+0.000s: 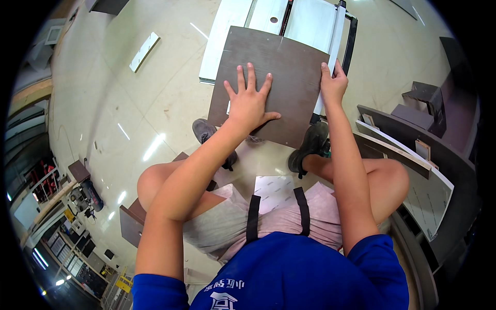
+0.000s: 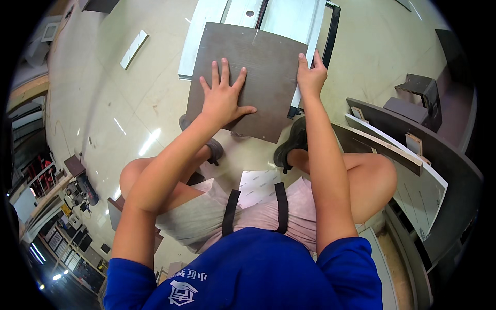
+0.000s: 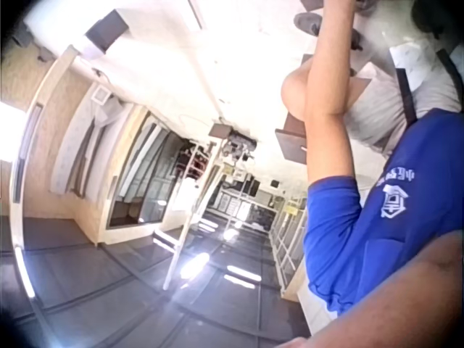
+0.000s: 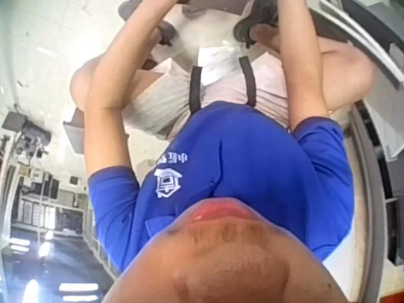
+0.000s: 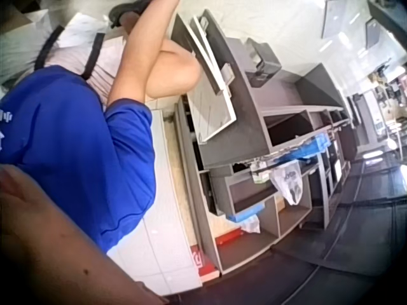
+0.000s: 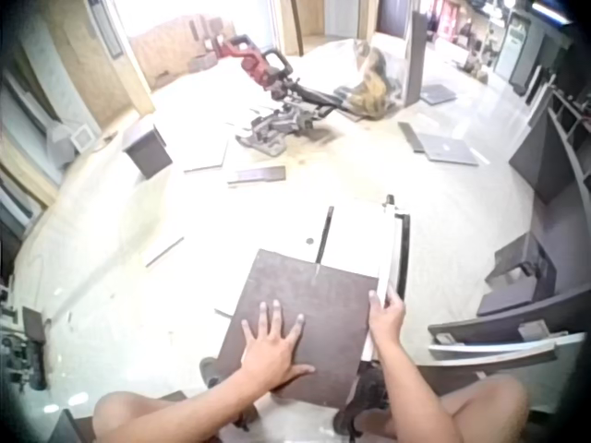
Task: The person handles brown wooden panels, aligns them, and uses a table saw to cut a panel. The person moves between standing and sitting positions while assembling parts on the floor.
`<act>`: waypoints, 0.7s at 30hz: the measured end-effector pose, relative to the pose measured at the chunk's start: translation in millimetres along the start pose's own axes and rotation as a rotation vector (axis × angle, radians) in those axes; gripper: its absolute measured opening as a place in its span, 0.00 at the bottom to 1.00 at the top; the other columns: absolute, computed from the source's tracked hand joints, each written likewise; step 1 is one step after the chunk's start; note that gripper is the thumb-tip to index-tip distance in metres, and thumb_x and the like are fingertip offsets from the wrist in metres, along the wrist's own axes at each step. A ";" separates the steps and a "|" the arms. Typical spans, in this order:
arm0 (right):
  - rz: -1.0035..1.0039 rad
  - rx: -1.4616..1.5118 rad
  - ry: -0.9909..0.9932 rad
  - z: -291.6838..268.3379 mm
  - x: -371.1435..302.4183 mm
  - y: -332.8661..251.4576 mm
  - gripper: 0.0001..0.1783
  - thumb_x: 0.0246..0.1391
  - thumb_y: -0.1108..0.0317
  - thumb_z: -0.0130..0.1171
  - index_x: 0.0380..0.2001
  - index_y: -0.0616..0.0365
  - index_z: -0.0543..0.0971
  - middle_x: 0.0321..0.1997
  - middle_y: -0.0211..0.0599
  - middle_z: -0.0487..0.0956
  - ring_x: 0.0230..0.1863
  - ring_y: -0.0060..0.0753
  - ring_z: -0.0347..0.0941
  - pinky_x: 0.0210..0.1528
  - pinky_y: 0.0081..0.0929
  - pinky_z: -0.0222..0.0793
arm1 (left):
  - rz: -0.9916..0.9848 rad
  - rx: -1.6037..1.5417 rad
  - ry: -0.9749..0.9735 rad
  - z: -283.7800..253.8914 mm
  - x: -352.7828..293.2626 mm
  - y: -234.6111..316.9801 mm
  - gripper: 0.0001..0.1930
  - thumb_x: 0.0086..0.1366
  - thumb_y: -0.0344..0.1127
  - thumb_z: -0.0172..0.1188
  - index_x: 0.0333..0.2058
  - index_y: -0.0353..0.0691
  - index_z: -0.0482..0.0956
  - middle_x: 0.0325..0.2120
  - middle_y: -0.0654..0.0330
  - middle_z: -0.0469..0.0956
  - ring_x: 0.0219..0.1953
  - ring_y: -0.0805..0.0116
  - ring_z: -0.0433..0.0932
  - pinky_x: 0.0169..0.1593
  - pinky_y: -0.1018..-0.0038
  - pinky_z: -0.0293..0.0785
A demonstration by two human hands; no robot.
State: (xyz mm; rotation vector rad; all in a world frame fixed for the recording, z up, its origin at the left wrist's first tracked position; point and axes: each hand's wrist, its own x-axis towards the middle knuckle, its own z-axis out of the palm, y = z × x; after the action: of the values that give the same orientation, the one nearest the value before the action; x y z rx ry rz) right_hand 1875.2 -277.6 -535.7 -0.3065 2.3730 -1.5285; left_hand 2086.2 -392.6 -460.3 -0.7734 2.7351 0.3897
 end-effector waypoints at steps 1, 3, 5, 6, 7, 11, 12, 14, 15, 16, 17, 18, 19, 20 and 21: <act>-0.014 0.007 0.015 0.0 2.0 5.8 0.32 0.54 0.63 0.64 0.56 0.74 0.70 0.45 0.53 0.81 0.44 0.32 0.78 0.50 0.27 0.70 | 0.004 -0.002 0.000 -0.3 0.5 0.6 0.55 0.44 0.68 0.67 0.68 0.53 0.54 0.68 0.38 0.39 0.70 0.34 0.37 0.59 0.28 0.47; -0.043 0.021 0.042 3.4 4.3 12.1 0.32 0.54 0.64 0.64 0.56 0.74 0.69 0.46 0.53 0.81 0.44 0.32 0.78 0.50 0.27 0.70 | 0.008 -0.005 0.001 -0.4 0.3 1.4 0.55 0.44 0.68 0.67 0.68 0.53 0.55 0.68 0.38 0.39 0.70 0.33 0.37 0.59 0.28 0.47; -0.030 0.008 0.022 1.8 2.0 8.6 0.32 0.54 0.63 0.64 0.56 0.74 0.69 0.46 0.53 0.80 0.45 0.33 0.77 0.50 0.27 0.70 | 0.004 -0.004 -0.002 0.0 -0.2 1.1 0.55 0.44 0.67 0.67 0.68 0.53 0.54 0.68 0.38 0.39 0.70 0.33 0.37 0.59 0.27 0.47; -0.023 0.001 0.015 0.3 0.9 5.5 0.32 0.54 0.63 0.64 0.57 0.74 0.69 0.46 0.53 0.80 0.46 0.33 0.77 0.50 0.27 0.70 | 0.005 -0.004 -0.003 -0.3 -0.1 1.4 0.55 0.44 0.67 0.67 0.68 0.53 0.54 0.68 0.38 0.39 0.70 0.33 0.37 0.59 0.27 0.47; -0.030 -0.003 0.020 0.4 1.8 7.9 0.32 0.54 0.63 0.64 0.57 0.74 0.69 0.47 0.54 0.80 0.46 0.33 0.77 0.51 0.27 0.69 | 0.005 -0.004 -0.004 -0.5 0.2 1.7 0.55 0.44 0.67 0.67 0.68 0.52 0.54 0.68 0.38 0.39 0.70 0.33 0.37 0.59 0.27 0.47; -0.038 0.029 0.025 2.5 1.0 9.0 0.33 0.55 0.63 0.64 0.57 0.74 0.68 0.47 0.55 0.80 0.47 0.35 0.77 0.52 0.28 0.69 | 0.006 -0.009 -0.003 -0.6 0.4 1.9 0.56 0.43 0.67 0.68 0.68 0.52 0.54 0.68 0.37 0.39 0.70 0.33 0.37 0.59 0.27 0.47; -0.036 0.048 0.023 2.5 0.8 9.5 0.33 0.55 0.63 0.64 0.57 0.74 0.68 0.48 0.55 0.80 0.47 0.36 0.77 0.52 0.28 0.68 | 0.006 -0.011 -0.001 -0.3 0.4 1.8 0.56 0.43 0.67 0.68 0.68 0.52 0.54 0.68 0.37 0.39 0.70 0.33 0.37 0.59 0.27 0.47; -0.036 0.027 0.027 2.7 1.8 10.6 0.33 0.55 0.63 0.63 0.58 0.74 0.68 0.48 0.56 0.79 0.48 0.37 0.77 0.53 0.28 0.68 | 0.007 -0.013 0.001 0.5 0.5 1.9 0.56 0.43 0.67 0.68 0.68 0.52 0.54 0.68 0.37 0.39 0.70 0.33 0.37 0.59 0.27 0.47; -0.036 0.017 0.029 3.1 2.1 11.3 0.33 0.55 0.63 0.63 0.58 0.74 0.68 0.49 0.56 0.79 0.48 0.37 0.77 0.53 0.29 0.68 | 0.007 -0.014 0.001 0.6 0.7 1.8 0.56 0.42 0.67 0.69 0.68 0.52 0.54 0.68 0.37 0.39 0.70 0.33 0.37 0.59 0.27 0.47; -0.039 0.015 0.031 3.0 2.4 12.0 0.33 0.55 0.62 0.63 0.58 0.74 0.68 0.49 0.57 0.79 0.49 0.38 0.77 0.53 0.29 0.68 | 0.009 -0.013 0.002 0.7 0.8 1.9 0.56 0.42 0.67 0.69 0.68 0.52 0.55 0.68 0.37 0.39 0.70 0.33 0.37 0.59 0.27 0.47; -0.042 0.013 0.034 2.8 2.6 12.6 0.33 0.55 0.62 0.63 0.58 0.74 0.68 0.49 0.57 0.79 0.49 0.38 0.77 0.53 0.28 0.68 | 0.010 -0.013 0.002 0.9 0.8 2.0 0.56 0.43 0.66 0.69 0.68 0.52 0.55 0.68 0.37 0.39 0.70 0.33 0.37 0.59 0.27 0.47; -0.046 0.012 0.036 3.0 2.1 10.7 0.33 0.55 0.62 0.63 0.58 0.74 0.68 0.50 0.58 0.79 0.50 0.38 0.77 0.53 0.28 0.68 | 0.011 -0.013 0.003 1.0 0.8 2.0 0.56 0.43 0.66 0.69 0.68 0.52 0.55 0.68 0.37 0.39 0.70 0.33 0.37 0.59 0.27 0.47; -0.042 0.005 0.036 3.3 1.4 8.8 0.33 0.55 0.62 0.63 0.57 0.74 0.68 0.50 0.58 0.78 0.50 0.39 0.77 0.53 0.29 0.68 | 0.009 -0.013 0.003 1.1 0.8 2.0 0.56 0.43 0.66 0.69 0.68 0.52 0.55 0.68 0.37 0.39 0.70 0.32 0.37 0.59 0.27 0.47; -0.037 -0.002 0.036 3.5 0.3 7.0 0.33 0.55 0.62 0.63 0.57 0.75 0.68 0.50 0.58 0.78 0.50 0.39 0.77 0.53 0.29 0.68 | 0.008 -0.014 0.003 1.2 0.8 2.1 0.56 0.43 0.66 0.69 0.68 0.52 0.55 0.68 0.37 0.39 0.70 0.32 0.37 0.59 0.27 0.47; -0.033 -0.010 0.038 3.0 0.1 6.2 0.33 0.55 0.62 0.63 0.57 0.75 0.68 0.50 0.58 0.78 0.50 0.39 0.77 0.53 0.29 0.68 | 0.009 -0.015 0.004 1.1 1.3 2.6 0.56 0.43 0.66 0.69 0.68 0.52 0.55 0.68 0.37 0.39 0.70 0.32 0.37 0.59 0.27 0.48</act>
State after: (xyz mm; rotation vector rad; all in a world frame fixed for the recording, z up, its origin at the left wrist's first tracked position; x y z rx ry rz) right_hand 1876.2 -277.6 -542.5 -0.3231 2.4177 -1.5506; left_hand 2084.0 -390.7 -461.3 -0.7664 2.7437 0.4117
